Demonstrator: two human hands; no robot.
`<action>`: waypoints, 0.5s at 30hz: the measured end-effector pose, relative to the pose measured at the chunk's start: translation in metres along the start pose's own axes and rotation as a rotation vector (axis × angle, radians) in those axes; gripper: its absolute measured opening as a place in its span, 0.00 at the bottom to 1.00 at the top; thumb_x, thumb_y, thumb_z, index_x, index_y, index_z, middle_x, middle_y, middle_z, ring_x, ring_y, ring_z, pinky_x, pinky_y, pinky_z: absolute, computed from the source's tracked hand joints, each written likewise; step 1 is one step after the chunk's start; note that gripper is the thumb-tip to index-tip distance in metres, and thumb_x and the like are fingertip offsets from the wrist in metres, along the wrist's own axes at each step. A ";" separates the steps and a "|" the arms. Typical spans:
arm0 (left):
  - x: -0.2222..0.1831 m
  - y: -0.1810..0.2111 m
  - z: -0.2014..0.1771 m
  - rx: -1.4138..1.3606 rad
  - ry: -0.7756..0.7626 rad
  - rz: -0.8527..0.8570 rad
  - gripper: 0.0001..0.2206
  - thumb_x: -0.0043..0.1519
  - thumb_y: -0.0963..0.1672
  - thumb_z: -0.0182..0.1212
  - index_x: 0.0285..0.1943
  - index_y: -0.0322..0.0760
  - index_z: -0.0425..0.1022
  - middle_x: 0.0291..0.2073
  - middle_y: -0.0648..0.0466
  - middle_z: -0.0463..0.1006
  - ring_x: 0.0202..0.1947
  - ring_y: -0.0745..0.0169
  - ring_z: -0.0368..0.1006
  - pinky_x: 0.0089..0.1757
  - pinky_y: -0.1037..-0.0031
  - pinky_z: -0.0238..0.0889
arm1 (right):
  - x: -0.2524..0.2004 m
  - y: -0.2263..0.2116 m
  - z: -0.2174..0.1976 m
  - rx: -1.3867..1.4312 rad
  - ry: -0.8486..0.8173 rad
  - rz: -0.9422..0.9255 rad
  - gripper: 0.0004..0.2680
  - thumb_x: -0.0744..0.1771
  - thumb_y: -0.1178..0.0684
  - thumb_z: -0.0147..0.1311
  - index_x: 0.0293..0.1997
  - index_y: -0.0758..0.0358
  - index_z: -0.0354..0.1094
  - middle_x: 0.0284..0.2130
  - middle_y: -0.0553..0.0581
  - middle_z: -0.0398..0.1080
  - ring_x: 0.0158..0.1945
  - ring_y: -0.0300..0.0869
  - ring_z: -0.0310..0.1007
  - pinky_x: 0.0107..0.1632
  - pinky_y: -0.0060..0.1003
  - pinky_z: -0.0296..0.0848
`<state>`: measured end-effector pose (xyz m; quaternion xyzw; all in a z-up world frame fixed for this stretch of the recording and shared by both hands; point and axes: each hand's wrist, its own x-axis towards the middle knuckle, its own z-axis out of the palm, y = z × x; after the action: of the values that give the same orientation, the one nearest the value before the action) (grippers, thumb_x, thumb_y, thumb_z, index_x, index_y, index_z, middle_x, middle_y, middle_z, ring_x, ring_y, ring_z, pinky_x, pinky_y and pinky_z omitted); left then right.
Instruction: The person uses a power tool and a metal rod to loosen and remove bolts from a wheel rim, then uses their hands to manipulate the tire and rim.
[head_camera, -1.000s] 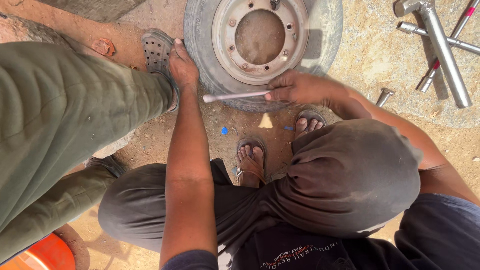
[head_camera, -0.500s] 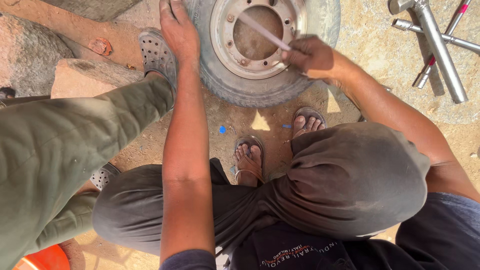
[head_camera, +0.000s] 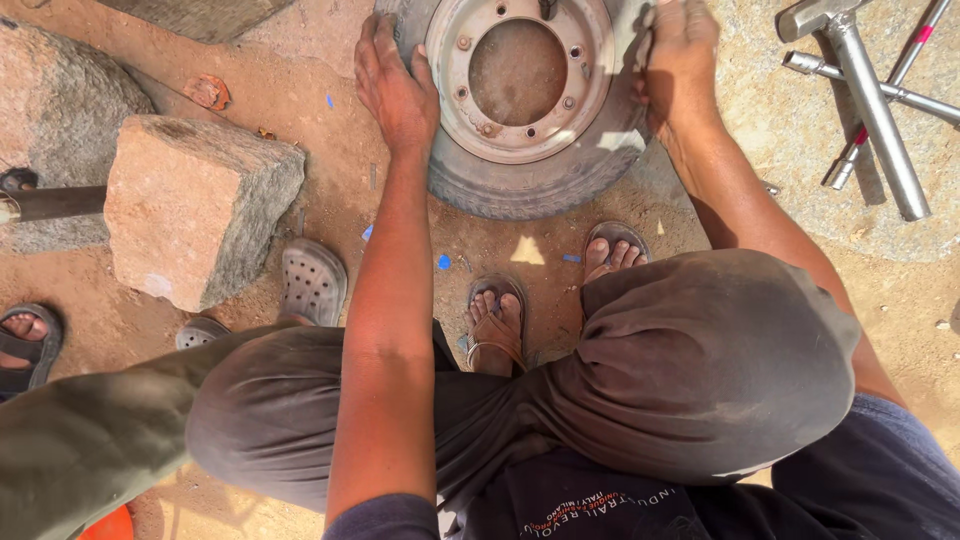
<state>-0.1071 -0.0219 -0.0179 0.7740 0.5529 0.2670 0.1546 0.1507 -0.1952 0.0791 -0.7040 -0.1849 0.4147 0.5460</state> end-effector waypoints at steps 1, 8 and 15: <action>0.000 0.001 0.001 0.006 -0.003 -0.007 0.26 0.66 0.45 0.63 0.72 0.39 0.61 0.72 0.49 0.59 0.74 0.45 0.52 0.67 0.50 0.46 | 0.007 -0.003 0.008 0.192 0.104 -0.063 0.10 0.74 0.47 0.40 0.44 0.62 0.63 0.21 0.46 0.62 0.19 0.33 0.59 0.21 0.30 0.60; 0.001 0.016 -0.008 0.092 -0.030 -0.046 0.24 0.67 0.48 0.59 0.71 0.37 0.62 0.71 0.45 0.60 0.72 0.40 0.52 0.66 0.48 0.46 | 0.009 0.018 -0.007 -0.258 -0.189 0.026 0.11 0.74 0.45 0.38 0.42 0.58 0.63 0.19 0.44 0.58 0.17 0.32 0.55 0.19 0.30 0.58; 0.032 0.113 0.023 0.340 -0.247 0.400 0.29 0.63 0.59 0.59 0.59 0.35 0.69 0.51 0.44 0.77 0.58 0.44 0.65 0.54 0.50 0.55 | 0.028 0.057 -0.015 -0.165 0.089 -0.238 0.11 0.76 0.44 0.41 0.43 0.59 0.61 0.22 0.43 0.60 0.19 0.30 0.59 0.19 0.30 0.62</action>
<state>0.0014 -0.0295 0.0319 0.9091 0.4031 0.0995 0.0331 0.1682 -0.2033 0.0167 -0.7375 -0.2760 0.2987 0.5392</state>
